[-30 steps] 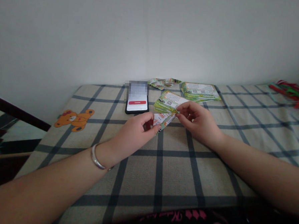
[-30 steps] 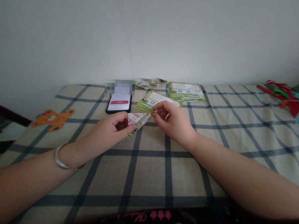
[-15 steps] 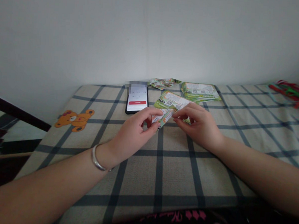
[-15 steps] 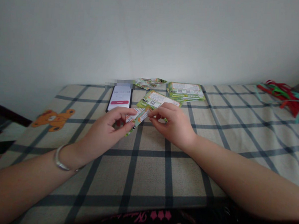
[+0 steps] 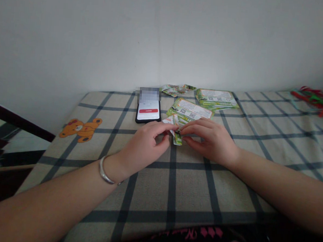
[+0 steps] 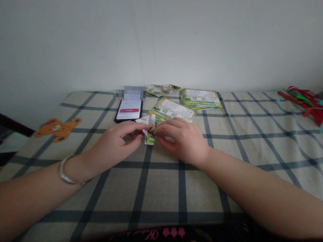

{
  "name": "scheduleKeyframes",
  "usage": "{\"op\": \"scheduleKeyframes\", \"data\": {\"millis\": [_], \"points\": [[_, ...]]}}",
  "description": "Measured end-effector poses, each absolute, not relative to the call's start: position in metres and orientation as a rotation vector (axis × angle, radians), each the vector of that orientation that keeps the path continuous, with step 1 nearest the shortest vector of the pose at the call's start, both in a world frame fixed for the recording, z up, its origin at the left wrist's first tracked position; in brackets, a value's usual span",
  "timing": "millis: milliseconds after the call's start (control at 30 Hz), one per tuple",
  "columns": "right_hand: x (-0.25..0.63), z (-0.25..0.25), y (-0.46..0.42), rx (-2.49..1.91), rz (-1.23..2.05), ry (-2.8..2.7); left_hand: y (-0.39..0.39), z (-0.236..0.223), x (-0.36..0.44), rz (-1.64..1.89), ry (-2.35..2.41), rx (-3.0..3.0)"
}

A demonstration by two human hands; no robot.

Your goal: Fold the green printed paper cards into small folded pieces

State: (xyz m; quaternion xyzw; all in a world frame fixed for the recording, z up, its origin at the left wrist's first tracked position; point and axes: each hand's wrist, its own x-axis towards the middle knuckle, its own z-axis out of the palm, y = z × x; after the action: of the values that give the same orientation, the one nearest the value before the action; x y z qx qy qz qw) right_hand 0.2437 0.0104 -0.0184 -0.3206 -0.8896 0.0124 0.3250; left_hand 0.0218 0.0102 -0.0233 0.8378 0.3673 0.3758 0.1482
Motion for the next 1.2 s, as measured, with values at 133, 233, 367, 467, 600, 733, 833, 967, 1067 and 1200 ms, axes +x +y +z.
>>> {"op": "scheduleKeyframes", "data": {"millis": [133,233,367,467,600,733,833,967,1067,1200], "points": [[0.2418,-0.014,0.0073,-0.816,0.076,-2.352,0.0121,-0.025,0.0203,1.1,1.019,2.505],[0.2407,-0.0113,0.0054,-0.807,0.113,-2.358,0.0135,-0.0257,0.0193,1.108,0.989,2.522],[0.2405,-0.0116,0.0054,-0.785,0.166,-2.35,0.014,-0.0237,0.0191,1.12,0.98,2.52],[0.24,-0.0133,0.0056,-0.795,0.155,-2.356,0.0147,-0.0211,0.019,1.123,0.972,2.554],[0.239,-0.0152,0.0047,-0.795,0.121,-2.353,0.0162,-0.0191,0.0184,1.12,0.939,2.646],[0.2393,-0.0166,0.0046,-0.773,0.098,-2.339,0.0155,-0.0182,0.0182,1.18,0.983,2.684],[0.2403,-0.017,0.005,-0.793,0.087,-2.342,0.0139,-0.0177,0.0187,1.244,1.059,2.727],[0.2411,-0.0163,0.0048,-0.815,0.079,-2.335,0.0117,-0.0182,0.0198,1.321,1.14,2.773],[0.2415,-0.0157,0.0043,-0.827,0.088,-2.313,0.0103,-0.0182,0.0205,1.331,1.175,2.751],[0.241,-0.0147,0.0035,-0.862,0.135,-2.259,0.0106,-0.0164,0.0203,1.265,1.064,2.724]]}}
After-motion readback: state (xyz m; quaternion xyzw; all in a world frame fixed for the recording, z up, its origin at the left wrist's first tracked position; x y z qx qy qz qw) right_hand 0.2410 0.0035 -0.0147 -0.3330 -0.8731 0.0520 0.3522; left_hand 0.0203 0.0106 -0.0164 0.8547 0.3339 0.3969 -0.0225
